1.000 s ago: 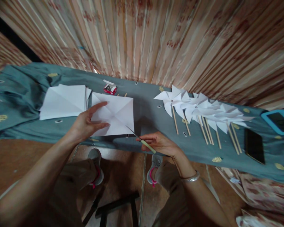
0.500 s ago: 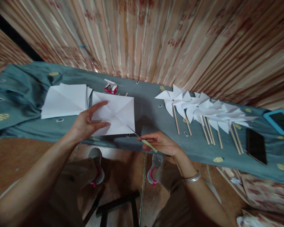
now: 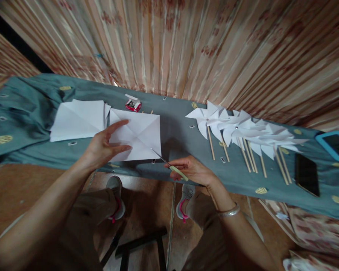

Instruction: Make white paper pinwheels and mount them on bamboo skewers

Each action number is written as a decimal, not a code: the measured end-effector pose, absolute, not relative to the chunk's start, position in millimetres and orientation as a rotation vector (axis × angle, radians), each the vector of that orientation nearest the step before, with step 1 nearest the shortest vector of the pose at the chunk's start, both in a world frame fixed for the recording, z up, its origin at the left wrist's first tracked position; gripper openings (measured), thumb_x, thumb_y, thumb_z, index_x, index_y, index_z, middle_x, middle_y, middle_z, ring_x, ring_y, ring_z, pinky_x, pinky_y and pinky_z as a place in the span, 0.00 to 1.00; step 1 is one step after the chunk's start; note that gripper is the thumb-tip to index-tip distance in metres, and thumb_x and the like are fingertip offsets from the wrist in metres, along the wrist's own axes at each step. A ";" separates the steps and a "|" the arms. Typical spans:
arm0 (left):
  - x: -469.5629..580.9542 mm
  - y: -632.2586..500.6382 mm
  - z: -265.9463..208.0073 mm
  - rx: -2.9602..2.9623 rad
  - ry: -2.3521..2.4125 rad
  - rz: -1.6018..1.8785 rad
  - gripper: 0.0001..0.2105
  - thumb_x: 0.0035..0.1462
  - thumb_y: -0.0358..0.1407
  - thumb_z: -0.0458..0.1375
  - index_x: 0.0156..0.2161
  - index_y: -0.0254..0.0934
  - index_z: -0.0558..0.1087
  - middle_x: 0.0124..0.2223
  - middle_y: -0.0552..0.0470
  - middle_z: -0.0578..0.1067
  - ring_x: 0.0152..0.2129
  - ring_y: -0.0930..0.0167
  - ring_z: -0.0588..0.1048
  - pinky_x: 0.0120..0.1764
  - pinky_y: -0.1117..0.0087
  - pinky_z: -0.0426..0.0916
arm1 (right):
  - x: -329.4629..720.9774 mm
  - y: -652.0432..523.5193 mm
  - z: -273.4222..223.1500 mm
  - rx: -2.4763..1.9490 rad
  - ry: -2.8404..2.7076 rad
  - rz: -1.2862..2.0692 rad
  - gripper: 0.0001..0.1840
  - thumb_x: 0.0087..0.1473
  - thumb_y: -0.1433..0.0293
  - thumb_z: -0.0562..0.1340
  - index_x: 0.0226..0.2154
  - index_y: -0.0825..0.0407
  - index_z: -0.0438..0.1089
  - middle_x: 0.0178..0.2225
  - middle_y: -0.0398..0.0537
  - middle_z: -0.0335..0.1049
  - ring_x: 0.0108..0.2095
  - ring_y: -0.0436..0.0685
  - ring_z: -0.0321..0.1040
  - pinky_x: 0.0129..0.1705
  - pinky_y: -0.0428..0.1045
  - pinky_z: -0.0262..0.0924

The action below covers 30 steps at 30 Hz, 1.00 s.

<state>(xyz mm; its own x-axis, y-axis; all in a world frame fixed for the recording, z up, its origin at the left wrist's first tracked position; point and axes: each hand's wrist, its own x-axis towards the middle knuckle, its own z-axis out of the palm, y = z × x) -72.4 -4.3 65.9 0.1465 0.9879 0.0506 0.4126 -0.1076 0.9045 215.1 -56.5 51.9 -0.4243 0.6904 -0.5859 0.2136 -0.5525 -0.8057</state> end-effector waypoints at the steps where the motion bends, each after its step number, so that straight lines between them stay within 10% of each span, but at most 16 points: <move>1: -72.2 -4.4 66.4 1.642 1.371 0.931 0.36 0.42 0.32 0.66 0.59 0.35 0.65 0.59 0.45 0.70 0.56 0.59 0.67 0.52 0.66 0.68 | 215.2 -56.6 52.2 -1.452 -1.257 2.047 0.32 0.38 0.60 0.74 0.46 0.60 0.75 0.24 0.44 0.70 0.24 0.46 0.64 0.29 0.45 0.63; 30: -64.5 -11.0 63.9 1.614 1.289 0.930 0.36 0.41 0.31 0.65 0.59 0.34 0.65 0.61 0.45 0.67 0.57 0.62 0.67 0.60 0.61 0.59 | 208.7 -56.3 54.5 -1.424 -1.168 2.075 0.33 0.33 0.61 0.76 0.42 0.59 0.77 0.24 0.45 0.72 0.24 0.46 0.66 0.27 0.44 0.63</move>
<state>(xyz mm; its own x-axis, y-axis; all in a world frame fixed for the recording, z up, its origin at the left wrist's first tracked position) -64.5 -11.0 63.9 0.1928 0.9803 0.0424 0.3497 -0.1090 0.9305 208.7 -56.3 54.5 -0.4241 0.6863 -0.5908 0.1489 -0.5907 -0.7930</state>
